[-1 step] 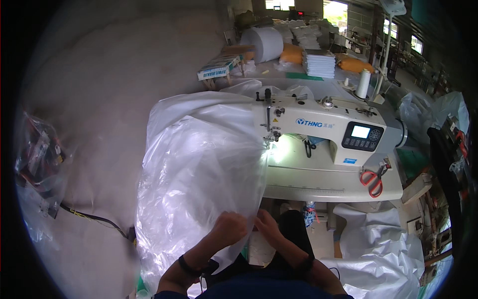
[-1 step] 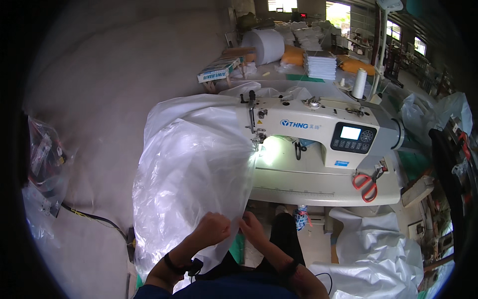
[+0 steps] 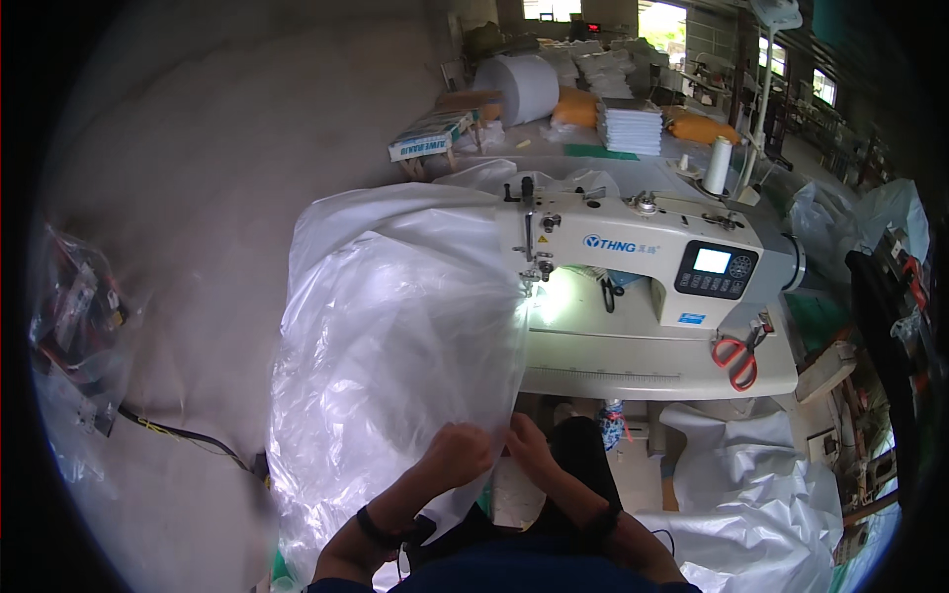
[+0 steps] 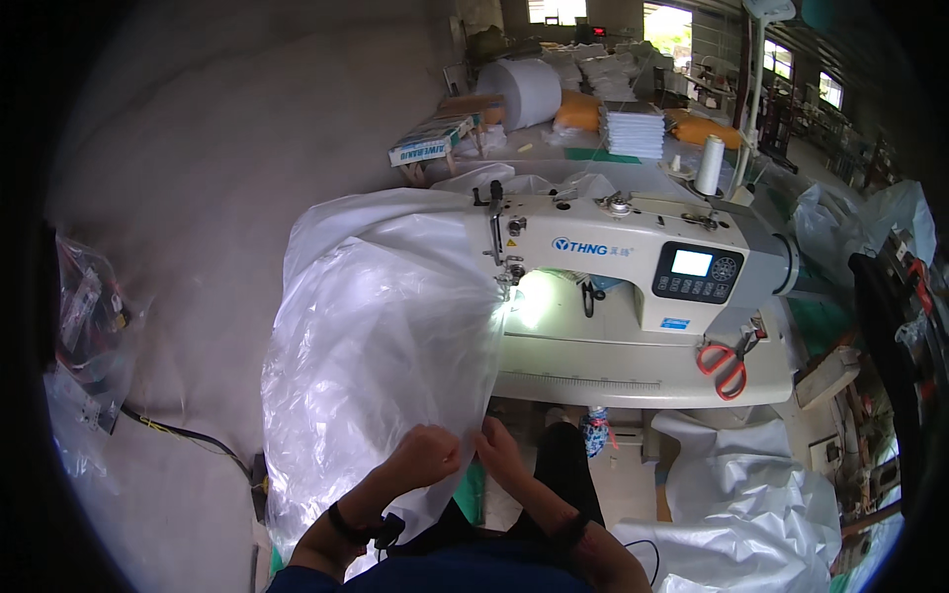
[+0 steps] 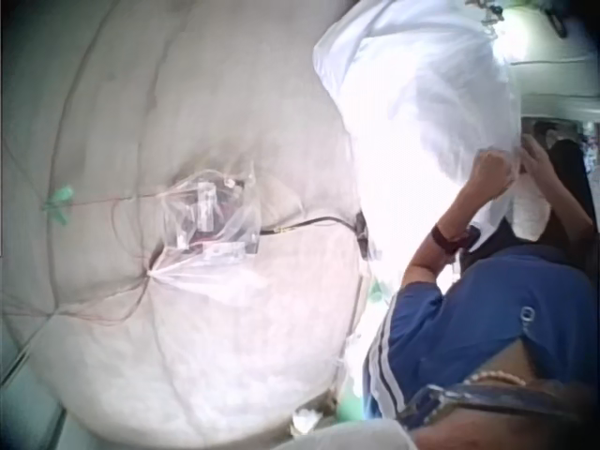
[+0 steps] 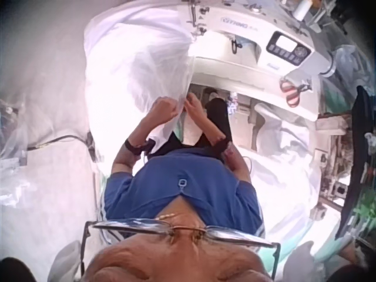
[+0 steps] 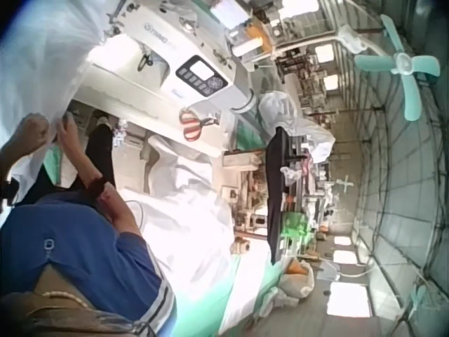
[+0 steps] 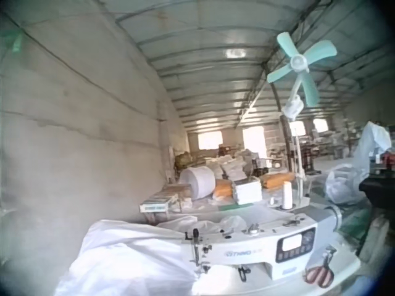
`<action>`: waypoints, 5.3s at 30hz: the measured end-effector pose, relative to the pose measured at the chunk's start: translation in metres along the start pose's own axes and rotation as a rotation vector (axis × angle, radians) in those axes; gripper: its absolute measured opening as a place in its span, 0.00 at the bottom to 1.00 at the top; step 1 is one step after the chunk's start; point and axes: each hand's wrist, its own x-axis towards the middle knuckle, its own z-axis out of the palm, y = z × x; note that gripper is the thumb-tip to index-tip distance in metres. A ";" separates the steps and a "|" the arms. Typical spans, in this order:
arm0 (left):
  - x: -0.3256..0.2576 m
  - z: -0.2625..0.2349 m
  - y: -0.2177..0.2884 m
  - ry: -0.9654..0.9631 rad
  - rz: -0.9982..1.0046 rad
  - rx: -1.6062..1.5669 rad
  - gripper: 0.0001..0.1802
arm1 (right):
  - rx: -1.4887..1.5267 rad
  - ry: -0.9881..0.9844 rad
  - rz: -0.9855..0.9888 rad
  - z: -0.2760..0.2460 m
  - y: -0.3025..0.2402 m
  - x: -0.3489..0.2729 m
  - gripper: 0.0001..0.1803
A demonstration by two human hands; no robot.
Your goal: Sewing together edges of large white plastic liners using an industrial sewing machine.
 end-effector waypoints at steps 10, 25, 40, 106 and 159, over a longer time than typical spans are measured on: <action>0.010 0.007 0.006 -0.107 -0.077 -0.386 0.11 | 0.160 0.153 0.069 0.000 0.004 0.006 0.11; 0.185 0.030 -0.098 0.152 0.041 0.149 0.20 | -0.490 0.354 -0.205 0.007 -0.033 -0.009 0.20; -0.003 -0.040 -0.165 0.428 -0.517 0.170 0.22 | -0.810 0.119 -0.316 0.004 -0.022 0.028 0.28; -0.143 0.089 -0.006 -0.041 -0.436 0.093 0.16 | -0.118 -0.389 0.380 -0.006 0.067 -0.080 0.22; -0.249 0.050 -0.144 0.891 -0.725 0.475 0.07 | -1.080 -0.038 -0.144 0.008 -0.003 -0.085 0.25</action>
